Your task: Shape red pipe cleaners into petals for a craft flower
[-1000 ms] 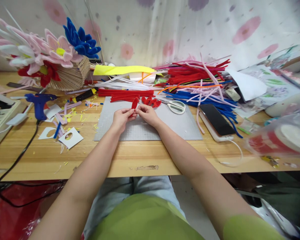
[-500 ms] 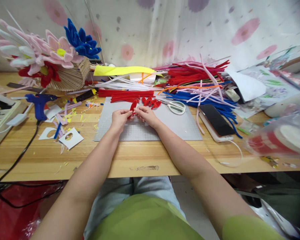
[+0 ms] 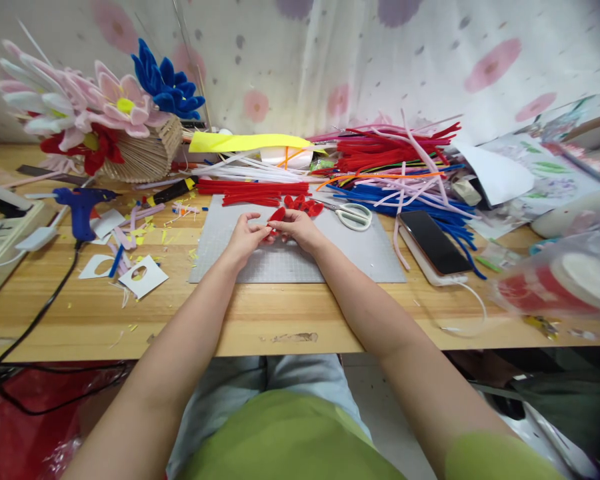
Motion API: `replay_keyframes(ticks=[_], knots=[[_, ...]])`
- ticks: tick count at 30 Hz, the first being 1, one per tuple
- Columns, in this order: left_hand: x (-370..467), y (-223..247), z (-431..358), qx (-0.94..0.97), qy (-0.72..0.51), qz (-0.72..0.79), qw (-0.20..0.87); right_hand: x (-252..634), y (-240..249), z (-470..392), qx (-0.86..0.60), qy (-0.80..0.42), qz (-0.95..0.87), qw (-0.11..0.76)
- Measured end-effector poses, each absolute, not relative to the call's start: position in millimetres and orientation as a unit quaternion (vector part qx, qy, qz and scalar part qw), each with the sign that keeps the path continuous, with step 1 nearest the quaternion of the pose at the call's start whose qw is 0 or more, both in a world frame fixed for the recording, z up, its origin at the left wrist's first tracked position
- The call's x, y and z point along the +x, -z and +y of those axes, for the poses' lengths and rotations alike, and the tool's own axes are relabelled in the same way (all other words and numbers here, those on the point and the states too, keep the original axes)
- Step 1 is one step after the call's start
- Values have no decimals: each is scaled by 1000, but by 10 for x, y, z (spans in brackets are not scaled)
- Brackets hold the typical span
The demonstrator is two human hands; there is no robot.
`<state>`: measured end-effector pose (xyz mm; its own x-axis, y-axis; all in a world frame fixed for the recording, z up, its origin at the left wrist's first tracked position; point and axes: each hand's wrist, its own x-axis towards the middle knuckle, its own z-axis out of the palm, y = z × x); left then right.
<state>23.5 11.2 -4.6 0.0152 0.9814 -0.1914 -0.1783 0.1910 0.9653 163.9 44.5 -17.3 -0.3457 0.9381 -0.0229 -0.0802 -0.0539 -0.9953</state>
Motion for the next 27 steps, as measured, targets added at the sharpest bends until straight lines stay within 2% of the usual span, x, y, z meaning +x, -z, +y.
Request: replay_keyframes(ticks=[4,9,12,18,27], knots=[[272,123,93,451,-492,479,570,1610,186,452,-414,-571,-558,438],[301,254,86,529,-510,527,426,1577,220,463,-424,-550,-568,442],[276,306,101,558,-512,521,393,1577,231,470,-433,-534,-574,445],[244,232,122,493,-489,513,504,1611,174,438,-421,-535,-596,425],[167,-57,61,360,-416,479,684,1657,158,390,-369,-607,-579,401]])
